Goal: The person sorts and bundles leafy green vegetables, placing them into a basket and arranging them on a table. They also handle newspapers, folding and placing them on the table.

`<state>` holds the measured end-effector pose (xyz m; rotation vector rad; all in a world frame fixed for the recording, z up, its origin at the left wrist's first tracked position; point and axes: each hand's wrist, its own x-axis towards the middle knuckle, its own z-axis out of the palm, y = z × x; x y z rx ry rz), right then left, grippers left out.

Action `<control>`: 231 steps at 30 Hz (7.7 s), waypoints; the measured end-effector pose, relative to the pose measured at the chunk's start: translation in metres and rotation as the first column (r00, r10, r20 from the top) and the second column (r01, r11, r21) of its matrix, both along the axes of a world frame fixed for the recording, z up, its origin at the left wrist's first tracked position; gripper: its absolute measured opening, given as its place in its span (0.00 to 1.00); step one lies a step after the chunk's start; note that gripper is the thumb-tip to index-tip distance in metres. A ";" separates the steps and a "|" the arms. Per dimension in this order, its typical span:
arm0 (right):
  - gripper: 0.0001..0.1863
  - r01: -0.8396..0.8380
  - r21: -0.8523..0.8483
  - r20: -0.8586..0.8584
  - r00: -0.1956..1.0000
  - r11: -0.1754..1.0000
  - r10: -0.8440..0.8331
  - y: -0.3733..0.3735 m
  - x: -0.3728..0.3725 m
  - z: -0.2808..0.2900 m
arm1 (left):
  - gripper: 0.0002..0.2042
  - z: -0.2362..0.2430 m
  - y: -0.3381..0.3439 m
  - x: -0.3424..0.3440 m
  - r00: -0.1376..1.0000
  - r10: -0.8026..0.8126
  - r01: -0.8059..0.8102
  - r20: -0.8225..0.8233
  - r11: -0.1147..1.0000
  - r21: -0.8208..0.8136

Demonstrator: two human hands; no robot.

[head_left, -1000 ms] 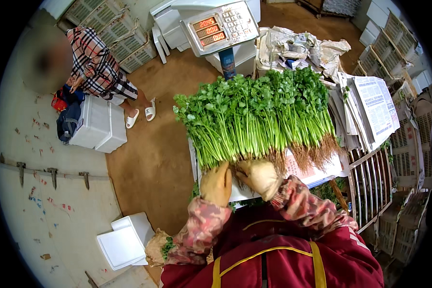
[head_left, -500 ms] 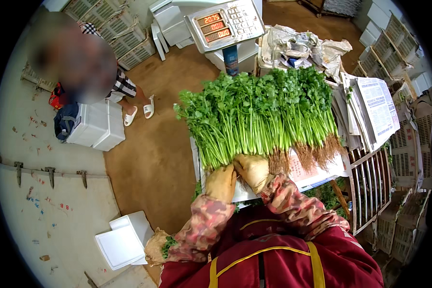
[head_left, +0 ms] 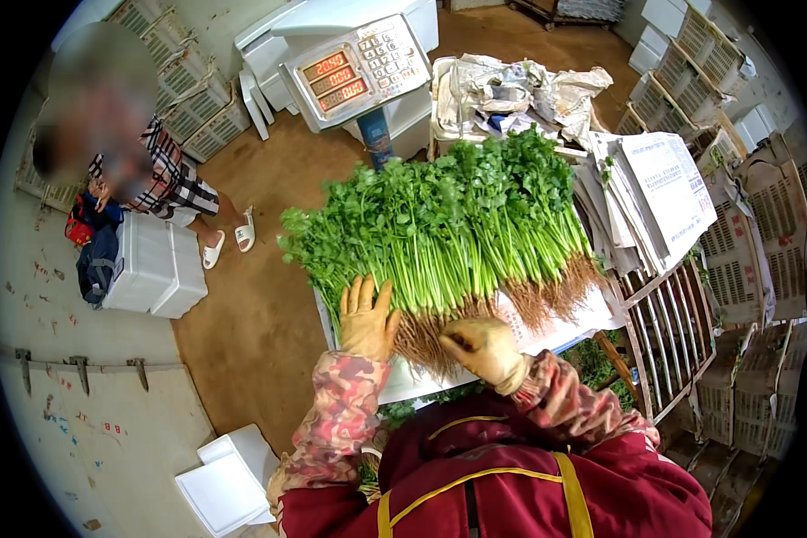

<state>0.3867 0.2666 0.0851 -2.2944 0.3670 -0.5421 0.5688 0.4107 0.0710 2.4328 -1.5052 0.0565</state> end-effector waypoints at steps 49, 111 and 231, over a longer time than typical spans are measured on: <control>0.18 -0.069 -0.309 0.000 0.997 0.949 0.072 -0.112 -0.130 0.085 | 0.20 0.074 -0.215 -0.267 0.820 -0.415 0.563 -0.393 0.704 0.432; 0.36 0.854 0.158 -0.179 0.519 0.496 -0.836 -0.504 -0.386 0.042 | 0.08 0.121 -0.498 -0.202 0.308 -0.652 0.115 -0.693 0.748 -0.653; 0.28 -0.218 -0.347 -0.089 0.976 0.912 0.200 -0.173 -0.025 0.010 | 0.25 -0.032 0.084 -0.096 0.478 0.087 -0.836 -0.874 0.350 -0.423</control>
